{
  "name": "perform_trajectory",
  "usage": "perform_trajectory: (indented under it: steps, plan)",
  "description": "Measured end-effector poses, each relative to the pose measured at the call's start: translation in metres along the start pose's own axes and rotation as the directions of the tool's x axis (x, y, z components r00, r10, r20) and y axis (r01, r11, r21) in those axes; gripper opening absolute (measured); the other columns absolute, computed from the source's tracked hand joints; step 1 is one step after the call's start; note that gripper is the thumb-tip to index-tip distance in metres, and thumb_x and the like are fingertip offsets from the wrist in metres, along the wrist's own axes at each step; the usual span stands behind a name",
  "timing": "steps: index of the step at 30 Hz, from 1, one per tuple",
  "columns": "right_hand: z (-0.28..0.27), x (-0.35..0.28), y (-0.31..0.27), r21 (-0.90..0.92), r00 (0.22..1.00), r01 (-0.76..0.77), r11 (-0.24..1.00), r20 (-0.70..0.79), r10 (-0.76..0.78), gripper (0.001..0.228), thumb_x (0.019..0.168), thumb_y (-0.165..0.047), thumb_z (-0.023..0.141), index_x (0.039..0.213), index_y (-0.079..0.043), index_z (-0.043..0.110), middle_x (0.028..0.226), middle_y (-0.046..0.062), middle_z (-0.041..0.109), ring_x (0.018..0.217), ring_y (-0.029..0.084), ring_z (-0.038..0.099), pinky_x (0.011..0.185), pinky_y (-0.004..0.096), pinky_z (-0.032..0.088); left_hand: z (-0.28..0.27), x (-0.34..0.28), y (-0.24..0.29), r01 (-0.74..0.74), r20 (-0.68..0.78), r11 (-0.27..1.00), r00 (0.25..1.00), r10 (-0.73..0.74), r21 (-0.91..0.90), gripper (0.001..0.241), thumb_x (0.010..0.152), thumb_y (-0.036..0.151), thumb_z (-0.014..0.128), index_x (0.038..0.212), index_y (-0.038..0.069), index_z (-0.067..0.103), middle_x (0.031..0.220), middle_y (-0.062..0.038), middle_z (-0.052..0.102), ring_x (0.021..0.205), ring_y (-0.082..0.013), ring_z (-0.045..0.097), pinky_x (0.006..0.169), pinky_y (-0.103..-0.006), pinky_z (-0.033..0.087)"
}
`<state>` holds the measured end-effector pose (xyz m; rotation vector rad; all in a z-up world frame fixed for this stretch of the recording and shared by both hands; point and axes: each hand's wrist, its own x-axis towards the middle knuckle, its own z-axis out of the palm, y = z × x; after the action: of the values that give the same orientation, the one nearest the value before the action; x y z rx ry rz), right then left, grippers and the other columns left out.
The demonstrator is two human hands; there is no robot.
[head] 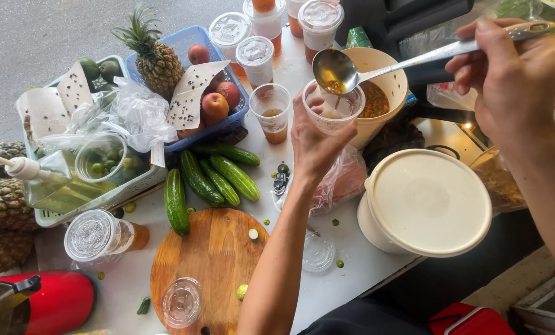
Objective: Preparing and storing drinks and ingredients in a food preparation area.
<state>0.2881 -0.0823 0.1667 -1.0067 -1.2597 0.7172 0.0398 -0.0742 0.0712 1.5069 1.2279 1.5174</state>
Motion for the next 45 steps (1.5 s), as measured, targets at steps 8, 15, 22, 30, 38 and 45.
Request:
perform_trajectory:
  steps: [8, 15, 22, 30, 38, 45]
  plan:
    - [-0.024, 0.025, 0.039, -0.107, 0.999, -0.012, 0.994, -0.054, 0.006, 0.023, 0.125, -0.009, 0.054, 0.109, 0.003, 0.065, 0.09, 0.012, 0.068, 0.078, 0.018, 0.073, 0.063, 0.029, 0.057, -0.023, -0.008, -0.013, -0.031, 0.029, 0.997, 0.999, 0.033, -0.071, 0.094, 0.073, 0.022, 0.091, 0.149, 0.005, 0.039, 0.127, -0.015, 0.063, 0.118, -0.0241, 0.065, 0.1, -0.0365, 0.058]
    - [0.007, -0.005, 0.081, -0.559, 0.801, 0.582, 0.59, 0.521, -0.296, 0.018, 0.119, -0.014, 0.067, 0.121, 0.002, 0.073, 0.097, 0.018, 0.075, 0.083, 0.02, 0.076, 0.074, 0.029, 0.061, -0.084, -0.059, -0.028, -0.055, -0.019, 0.983, 0.998, 0.052, -0.175, 0.095, 0.076, 0.006, 0.093, 0.152, 0.003, 0.036, 0.131, -0.012, 0.057, 0.124, -0.0225, 0.059, 0.113, -0.0357, 0.05]
    - [0.049, -0.037, 0.002, -0.547, 0.65, 0.734, 0.403, 0.738, -0.182, 0.018, 0.112, -0.008, 0.072, 0.124, 0.006, 0.072, 0.098, 0.018, 0.074, 0.08, 0.023, 0.073, 0.077, 0.034, 0.059, -0.164, -0.141, -0.025, 0.016, -0.165, 0.998, 0.986, -0.027, -0.066, 0.094, 0.076, 0.003, 0.092, 0.151, 0.003, 0.036, 0.136, -0.011, 0.055, 0.129, -0.0218, 0.057, 0.118, -0.0356, 0.049]
    - [0.152, -0.203, 0.051, -0.447, 0.053, 0.656, 0.608, 0.831, 0.554, 0.098, 0.07, -0.016, 0.08, 0.157, -0.023, 0.035, 0.16, 0.014, 0.03, 0.143, 0.04, 0.03, 0.113, 0.052, 0.036, -0.199, -0.201, -0.04, 0.088, -0.321, 0.995, 0.945, -0.066, 0.055, 0.092, 0.074, 0.004, 0.089, 0.149, 0.003, 0.037, 0.136, -0.013, 0.056, 0.129, -0.0248, 0.058, 0.114, -0.0385, 0.049]
    - [0.153, -0.228, 0.073, -0.525, 0.116, 0.693, 0.494, 0.757, 0.643, 0.101, 0.065, -0.012, 0.075, 0.155, -0.027, 0.031, 0.164, 0.011, 0.024, 0.149, 0.04, 0.023, 0.112, 0.054, 0.037, -0.203, -0.208, -0.064, 0.03, -0.306, 0.998, 0.952, -0.013, 0.051, 0.094, 0.069, 0.001, 0.088, 0.148, 0.002, 0.038, 0.137, -0.013, 0.055, 0.129, -0.0256, 0.057, 0.114, -0.0373, 0.047]
    - [0.185, -0.183, 0.024, -0.288, 0.436, 0.333, 0.898, 0.892, 0.124, 0.091, 0.072, -0.021, 0.075, 0.156, -0.019, 0.039, 0.158, 0.016, 0.037, 0.147, 0.038, 0.036, 0.12, 0.05, 0.034, -0.206, -0.216, -0.077, 0.026, -0.273, 1.0, 0.962, -0.029, -0.014, 0.093, 0.067, 0.002, 0.088, 0.146, 0.004, 0.038, 0.135, -0.013, 0.057, 0.127, -0.0246, 0.059, 0.111, -0.0358, 0.048]
